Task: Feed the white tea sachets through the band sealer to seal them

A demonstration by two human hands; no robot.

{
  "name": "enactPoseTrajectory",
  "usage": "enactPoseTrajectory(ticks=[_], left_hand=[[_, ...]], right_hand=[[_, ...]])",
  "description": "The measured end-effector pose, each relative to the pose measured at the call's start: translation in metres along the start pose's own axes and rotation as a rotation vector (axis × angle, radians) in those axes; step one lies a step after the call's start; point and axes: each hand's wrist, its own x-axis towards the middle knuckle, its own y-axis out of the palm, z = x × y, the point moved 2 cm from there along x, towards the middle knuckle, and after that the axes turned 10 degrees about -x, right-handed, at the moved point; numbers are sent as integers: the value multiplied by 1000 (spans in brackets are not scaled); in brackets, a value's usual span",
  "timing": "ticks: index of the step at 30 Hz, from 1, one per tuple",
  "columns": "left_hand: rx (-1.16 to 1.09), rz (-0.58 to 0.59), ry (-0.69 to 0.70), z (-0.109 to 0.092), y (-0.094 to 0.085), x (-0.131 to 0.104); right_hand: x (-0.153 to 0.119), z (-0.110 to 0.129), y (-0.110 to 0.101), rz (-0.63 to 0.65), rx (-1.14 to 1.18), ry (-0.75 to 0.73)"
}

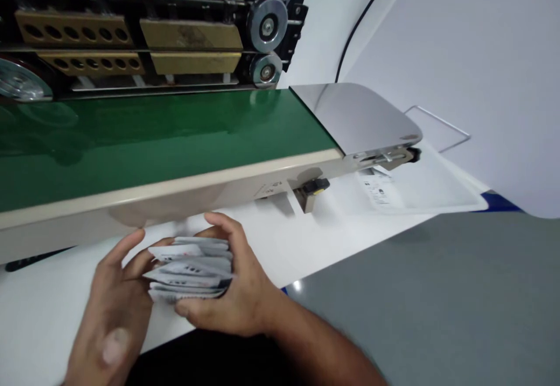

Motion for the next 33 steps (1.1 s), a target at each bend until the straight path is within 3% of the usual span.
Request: enactPoseTrajectory(ticks=[3, 5, 9, 12, 14, 18, 21, 24, 29, 33], left_hand=[[-145, -103, -169, -5, 1, 4], [-284, -79, -310, -1, 0, 0], [-544, 72, -434, 15, -12, -13], [-609, 111, -523, 18, -16, -16], [-650, 133, -592, 11, -10, -13], [-708, 112, -681, -5, 9, -2], [-730, 51, -706, -11, 17, 2], [-733, 8, -680, -11, 19, 3], [-716, -87, -673, -8, 16, 1], [-764, -119, -662, -7, 17, 0]], right_hand=[[-7, 6, 3, 58, 218, 132], [-9, 9, 8, 80, 285, 199], [-3, 13, 14, 50, -31, 277], [3, 16, 10, 33, -368, 170], [2, 17, 7, -44, -522, 101], [-9, 19, 6, -246, -643, 40], [-17, 23, 10, -274, -671, -68], [-20, 24, 13, -271, -618, -111], [-20, 13, 8, -187, -176, 199], [-23, 7, 5, -220, -111, 225]])
